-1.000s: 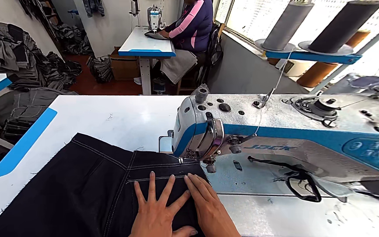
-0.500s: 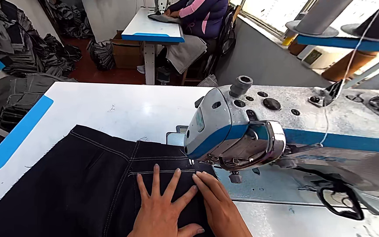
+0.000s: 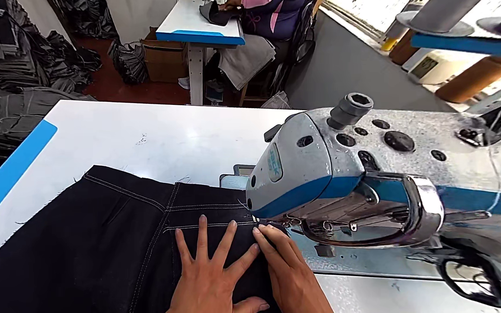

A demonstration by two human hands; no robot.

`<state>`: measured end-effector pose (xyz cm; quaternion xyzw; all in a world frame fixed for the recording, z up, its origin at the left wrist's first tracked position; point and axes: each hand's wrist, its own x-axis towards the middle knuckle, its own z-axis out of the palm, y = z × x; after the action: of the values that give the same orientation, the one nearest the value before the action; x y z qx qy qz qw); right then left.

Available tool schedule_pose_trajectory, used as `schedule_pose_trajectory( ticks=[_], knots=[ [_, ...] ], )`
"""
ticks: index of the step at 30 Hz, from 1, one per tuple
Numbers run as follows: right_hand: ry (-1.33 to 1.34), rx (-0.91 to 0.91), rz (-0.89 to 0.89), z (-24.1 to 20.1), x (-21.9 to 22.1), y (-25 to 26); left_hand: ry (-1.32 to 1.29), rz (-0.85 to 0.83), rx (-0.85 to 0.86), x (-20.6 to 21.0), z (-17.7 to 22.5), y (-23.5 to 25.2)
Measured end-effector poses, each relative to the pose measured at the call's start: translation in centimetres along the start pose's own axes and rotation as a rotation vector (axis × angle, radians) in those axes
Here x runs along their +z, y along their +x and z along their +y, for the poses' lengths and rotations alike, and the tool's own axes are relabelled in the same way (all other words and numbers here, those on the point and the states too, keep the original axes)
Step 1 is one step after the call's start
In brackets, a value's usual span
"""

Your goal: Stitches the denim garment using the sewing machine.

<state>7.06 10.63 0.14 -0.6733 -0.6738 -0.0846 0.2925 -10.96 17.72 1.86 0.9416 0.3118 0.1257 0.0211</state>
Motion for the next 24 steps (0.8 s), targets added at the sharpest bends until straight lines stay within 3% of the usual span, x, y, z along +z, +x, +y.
schedule_pose_trajectory(
  ticks=[24],
  knots=[
    [0.024,0.011,0.018,0.13,0.26,0.08,0.007,-0.003,0.001,-0.01,-0.09,0.07]
  ],
)
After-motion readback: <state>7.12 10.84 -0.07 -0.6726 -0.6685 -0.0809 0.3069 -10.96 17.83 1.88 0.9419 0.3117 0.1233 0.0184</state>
